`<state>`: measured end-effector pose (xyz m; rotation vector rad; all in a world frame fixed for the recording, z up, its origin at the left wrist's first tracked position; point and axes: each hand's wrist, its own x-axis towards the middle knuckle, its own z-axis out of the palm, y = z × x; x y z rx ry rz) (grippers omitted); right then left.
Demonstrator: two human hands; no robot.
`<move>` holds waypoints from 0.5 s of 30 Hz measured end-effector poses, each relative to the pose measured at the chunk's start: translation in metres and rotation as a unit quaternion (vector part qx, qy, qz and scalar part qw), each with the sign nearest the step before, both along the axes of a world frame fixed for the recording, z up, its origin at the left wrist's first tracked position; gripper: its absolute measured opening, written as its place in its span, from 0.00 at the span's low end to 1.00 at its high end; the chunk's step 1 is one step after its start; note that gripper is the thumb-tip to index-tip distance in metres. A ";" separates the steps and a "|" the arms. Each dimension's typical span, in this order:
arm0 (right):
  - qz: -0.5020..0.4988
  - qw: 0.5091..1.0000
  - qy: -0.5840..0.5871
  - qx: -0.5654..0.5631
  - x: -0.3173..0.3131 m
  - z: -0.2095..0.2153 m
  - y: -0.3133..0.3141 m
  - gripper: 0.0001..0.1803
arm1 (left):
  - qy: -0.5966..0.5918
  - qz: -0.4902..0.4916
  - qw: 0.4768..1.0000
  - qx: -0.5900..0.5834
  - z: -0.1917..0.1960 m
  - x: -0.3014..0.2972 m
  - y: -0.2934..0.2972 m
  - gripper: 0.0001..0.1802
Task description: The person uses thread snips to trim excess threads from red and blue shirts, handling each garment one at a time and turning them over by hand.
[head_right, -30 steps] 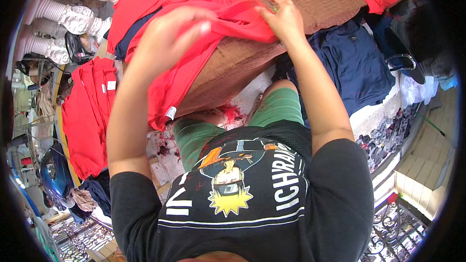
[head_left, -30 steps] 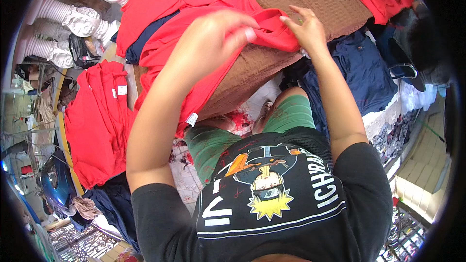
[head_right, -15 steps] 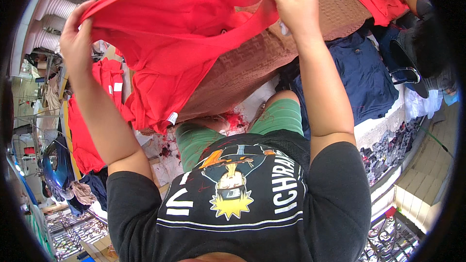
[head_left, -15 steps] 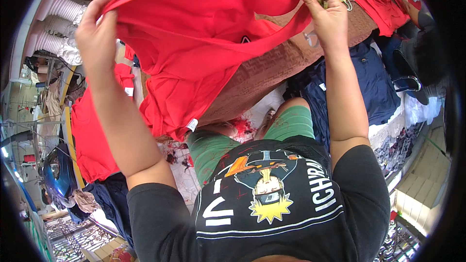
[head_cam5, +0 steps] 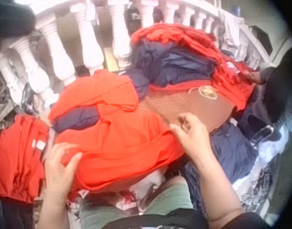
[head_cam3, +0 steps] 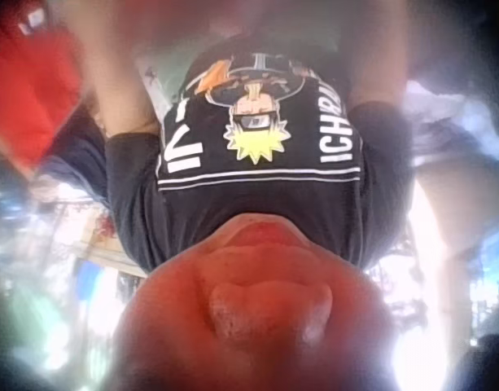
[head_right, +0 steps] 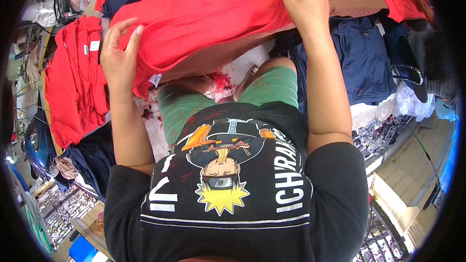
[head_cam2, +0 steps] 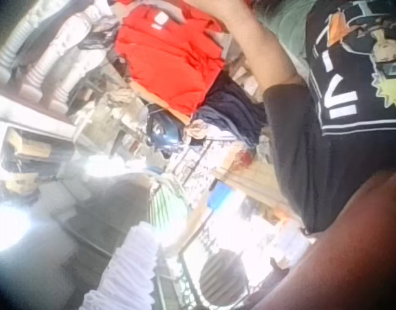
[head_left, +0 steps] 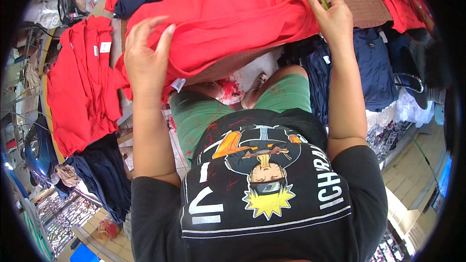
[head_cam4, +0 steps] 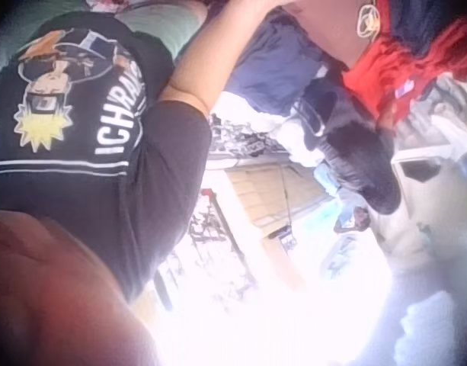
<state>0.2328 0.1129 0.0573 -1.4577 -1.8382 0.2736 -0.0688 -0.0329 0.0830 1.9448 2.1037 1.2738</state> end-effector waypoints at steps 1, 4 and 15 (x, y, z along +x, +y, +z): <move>0.013 1.000 0.023 -0.013 -0.005 0.007 -0.009 0.23 | 0.013 -0.008 0.999 0.047 0.007 0.019 0.003 0.09; 0.197 0.966 0.166 -0.010 -0.037 0.003 -0.031 0.19 | 0.009 -0.144 0.988 0.053 -0.004 0.048 0.019 0.11; 0.218 0.893 0.320 -0.229 -0.063 -0.050 -0.027 0.16 | 0.071 -0.094 0.993 0.016 -0.074 0.081 0.063 0.10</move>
